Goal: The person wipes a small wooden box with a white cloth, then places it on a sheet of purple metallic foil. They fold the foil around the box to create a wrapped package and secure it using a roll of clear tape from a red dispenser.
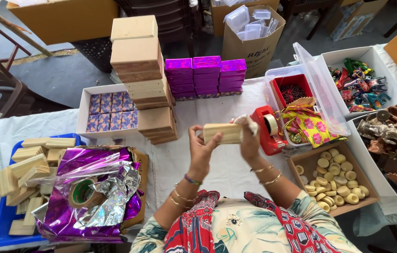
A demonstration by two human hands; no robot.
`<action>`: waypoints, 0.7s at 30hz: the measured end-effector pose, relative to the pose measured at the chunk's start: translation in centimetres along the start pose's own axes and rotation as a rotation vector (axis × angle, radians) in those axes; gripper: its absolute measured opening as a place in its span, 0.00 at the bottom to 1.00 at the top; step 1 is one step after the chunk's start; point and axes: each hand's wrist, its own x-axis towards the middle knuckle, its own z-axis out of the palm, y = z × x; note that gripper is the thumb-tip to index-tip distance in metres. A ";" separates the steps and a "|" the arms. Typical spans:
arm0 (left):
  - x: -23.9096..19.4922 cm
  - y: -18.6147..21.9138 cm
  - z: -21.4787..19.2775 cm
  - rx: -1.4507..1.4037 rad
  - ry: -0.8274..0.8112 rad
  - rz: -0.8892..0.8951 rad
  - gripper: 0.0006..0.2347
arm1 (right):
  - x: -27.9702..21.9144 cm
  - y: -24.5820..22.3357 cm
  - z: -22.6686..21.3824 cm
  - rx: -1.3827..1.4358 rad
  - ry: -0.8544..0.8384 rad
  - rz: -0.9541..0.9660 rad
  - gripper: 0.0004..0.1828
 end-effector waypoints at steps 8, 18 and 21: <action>-1.0 0.9 -0.7 0.124 -0.239 -0.340 0.25 | 0.8 -1.8 -1.7 0.344 -0.145 0.413 0.23; -3.6 -2.4 4.0 0.094 -0.182 -0.151 0.24 | -1.2 -2.9 -1.1 -0.091 -0.041 0.057 0.14; -5.3 -3.0 4.4 0.102 -0.292 -0.295 0.23 | 1.3 -3.9 -4.2 -0.038 0.186 0.193 0.15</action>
